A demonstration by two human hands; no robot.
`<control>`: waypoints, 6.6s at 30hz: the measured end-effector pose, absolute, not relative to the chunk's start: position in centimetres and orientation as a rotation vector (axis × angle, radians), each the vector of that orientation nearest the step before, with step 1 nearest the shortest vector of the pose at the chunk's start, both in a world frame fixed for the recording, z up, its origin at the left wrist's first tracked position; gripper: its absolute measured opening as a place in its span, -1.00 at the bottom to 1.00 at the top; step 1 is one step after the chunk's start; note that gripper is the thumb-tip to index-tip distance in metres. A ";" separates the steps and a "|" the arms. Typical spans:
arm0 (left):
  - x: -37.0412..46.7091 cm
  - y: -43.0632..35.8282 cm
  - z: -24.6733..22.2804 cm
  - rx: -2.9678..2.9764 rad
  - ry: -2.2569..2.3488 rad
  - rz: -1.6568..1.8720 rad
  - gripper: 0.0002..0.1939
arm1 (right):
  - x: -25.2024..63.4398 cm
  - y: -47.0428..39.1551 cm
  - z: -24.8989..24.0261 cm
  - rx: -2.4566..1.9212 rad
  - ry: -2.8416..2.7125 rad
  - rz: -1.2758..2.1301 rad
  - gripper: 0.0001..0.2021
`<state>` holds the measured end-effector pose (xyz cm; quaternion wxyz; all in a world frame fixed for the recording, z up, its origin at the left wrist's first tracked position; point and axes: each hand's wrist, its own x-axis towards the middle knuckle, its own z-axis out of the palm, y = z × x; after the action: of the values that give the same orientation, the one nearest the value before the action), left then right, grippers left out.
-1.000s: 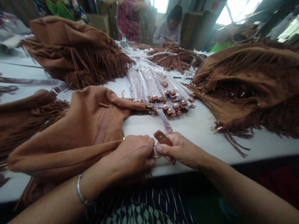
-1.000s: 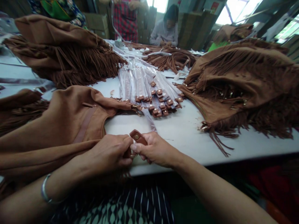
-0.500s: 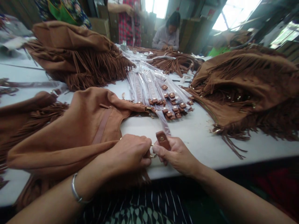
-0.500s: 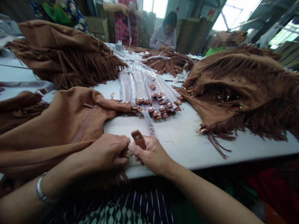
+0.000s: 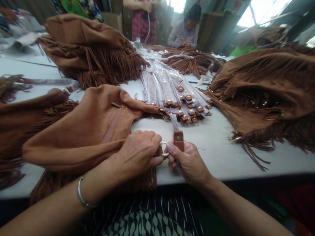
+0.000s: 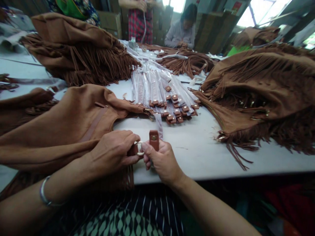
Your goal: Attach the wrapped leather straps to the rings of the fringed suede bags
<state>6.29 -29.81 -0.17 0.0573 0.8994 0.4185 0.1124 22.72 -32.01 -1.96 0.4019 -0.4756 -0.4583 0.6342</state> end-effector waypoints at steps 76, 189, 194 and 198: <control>6.0 -30.0 -1.9 2.916 1.112 0.072 -0.77 | 25.3 -32.0 1.3 -1.456 -2.359 1.315 -0.70; -1.5 -32.5 2.5 2.605 1.539 -0.209 -0.70 | 34.4 -25.6 -3.6 -1.490 -1.513 1.104 -0.68; -1.8 -32.8 2.5 2.846 1.368 -0.132 -0.73 | 32.1 -25.8 -2.1 -1.420 -1.525 1.439 -0.68; -2.2 -33.7 1.9 3.196 1.120 0.136 -0.71 | 30.6 -25.7 -1.0 -1.352 -1.408 1.628 -0.59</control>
<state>-2.18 -33.67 1.90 -0.1234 0.9357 0.3280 0.0400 30.64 -25.65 -1.02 0.2957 -0.5081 -0.5292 0.6118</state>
